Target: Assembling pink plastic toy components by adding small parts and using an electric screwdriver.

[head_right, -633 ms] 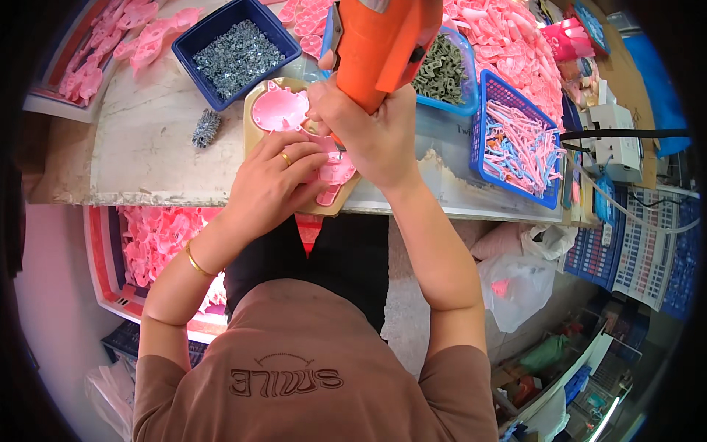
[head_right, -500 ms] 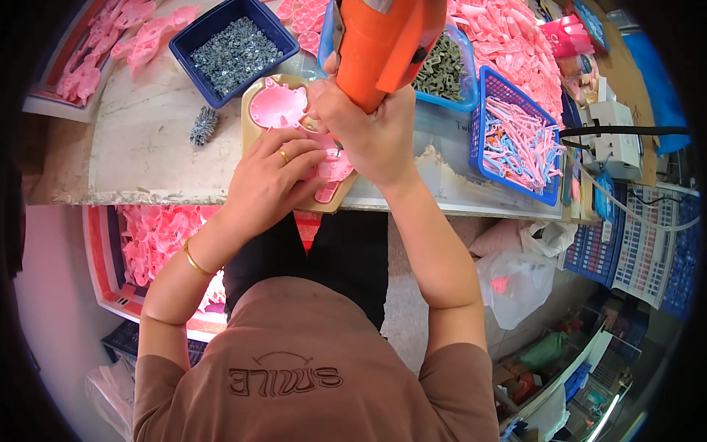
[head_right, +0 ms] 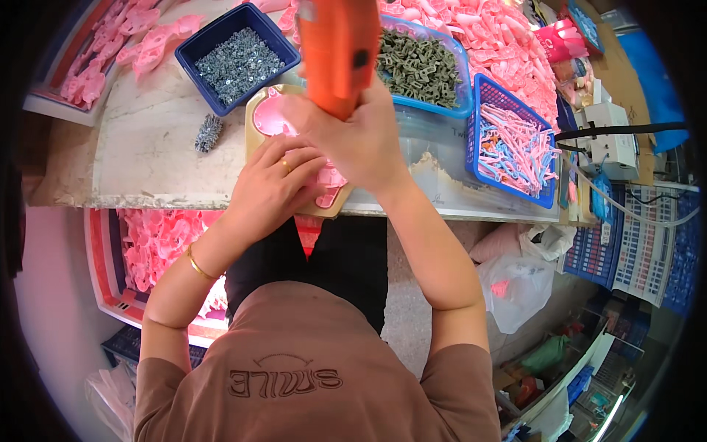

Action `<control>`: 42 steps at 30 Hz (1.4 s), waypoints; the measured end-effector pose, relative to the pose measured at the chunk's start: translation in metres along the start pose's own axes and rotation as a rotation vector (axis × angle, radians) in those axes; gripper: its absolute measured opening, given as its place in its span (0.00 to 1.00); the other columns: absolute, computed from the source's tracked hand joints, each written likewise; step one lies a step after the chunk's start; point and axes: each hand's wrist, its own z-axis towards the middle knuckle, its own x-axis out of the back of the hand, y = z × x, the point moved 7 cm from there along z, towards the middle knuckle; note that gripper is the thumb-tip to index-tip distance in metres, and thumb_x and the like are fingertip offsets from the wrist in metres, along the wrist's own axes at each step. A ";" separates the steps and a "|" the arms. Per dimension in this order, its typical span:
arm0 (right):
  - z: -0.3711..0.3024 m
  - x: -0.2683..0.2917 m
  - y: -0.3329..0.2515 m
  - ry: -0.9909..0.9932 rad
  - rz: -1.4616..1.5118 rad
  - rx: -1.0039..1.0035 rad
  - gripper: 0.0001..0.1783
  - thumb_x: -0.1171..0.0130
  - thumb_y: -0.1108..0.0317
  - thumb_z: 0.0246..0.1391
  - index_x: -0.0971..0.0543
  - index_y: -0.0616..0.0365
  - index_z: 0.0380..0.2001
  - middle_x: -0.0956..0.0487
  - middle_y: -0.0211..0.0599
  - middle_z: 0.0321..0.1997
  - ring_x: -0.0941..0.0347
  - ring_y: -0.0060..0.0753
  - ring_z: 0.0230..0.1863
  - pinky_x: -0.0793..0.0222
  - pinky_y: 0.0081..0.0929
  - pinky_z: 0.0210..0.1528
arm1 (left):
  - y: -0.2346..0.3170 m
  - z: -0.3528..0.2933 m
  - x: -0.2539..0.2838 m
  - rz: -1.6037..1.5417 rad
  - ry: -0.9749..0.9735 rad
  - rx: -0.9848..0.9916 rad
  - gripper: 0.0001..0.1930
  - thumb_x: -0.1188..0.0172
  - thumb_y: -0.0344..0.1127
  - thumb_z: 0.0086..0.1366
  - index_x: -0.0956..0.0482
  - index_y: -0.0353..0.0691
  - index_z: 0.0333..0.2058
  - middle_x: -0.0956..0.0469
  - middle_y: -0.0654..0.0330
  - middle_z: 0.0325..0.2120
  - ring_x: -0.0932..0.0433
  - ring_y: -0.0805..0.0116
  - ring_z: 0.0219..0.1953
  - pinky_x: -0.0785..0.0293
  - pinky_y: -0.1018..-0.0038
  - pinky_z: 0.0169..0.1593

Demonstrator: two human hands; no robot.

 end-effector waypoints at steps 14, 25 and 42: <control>0.034 0.016 -0.155 0.291 -0.592 0.498 0.20 0.45 0.62 0.63 0.24 0.68 0.51 0.20 0.36 0.45 0.26 0.23 0.42 0.32 0.20 0.43 | -0.007 -0.038 0.017 0.077 0.055 0.164 0.20 0.35 0.38 0.58 0.24 0.48 0.51 0.31 0.55 0.57 0.34 0.54 0.61 0.40 0.54 0.66; 0.124 0.002 -0.142 -0.103 -0.300 0.344 0.31 0.37 0.58 0.55 0.29 0.65 0.57 0.27 0.22 0.26 0.30 0.15 0.26 0.36 0.16 0.27 | -0.007 -0.037 0.001 0.149 0.016 0.156 0.24 0.35 0.47 0.60 0.27 0.52 0.54 0.36 0.55 0.63 0.38 0.55 0.65 0.42 0.55 0.67; 0.050 -0.041 -0.092 0.101 0.081 0.092 0.34 0.45 0.71 0.47 0.41 0.69 0.57 0.27 0.37 0.18 0.32 0.24 0.13 0.36 0.19 0.16 | -0.007 -0.036 0.000 0.188 0.030 0.192 0.23 0.36 0.47 0.60 0.24 0.51 0.54 0.28 0.52 0.53 0.35 0.54 0.61 0.42 0.56 0.66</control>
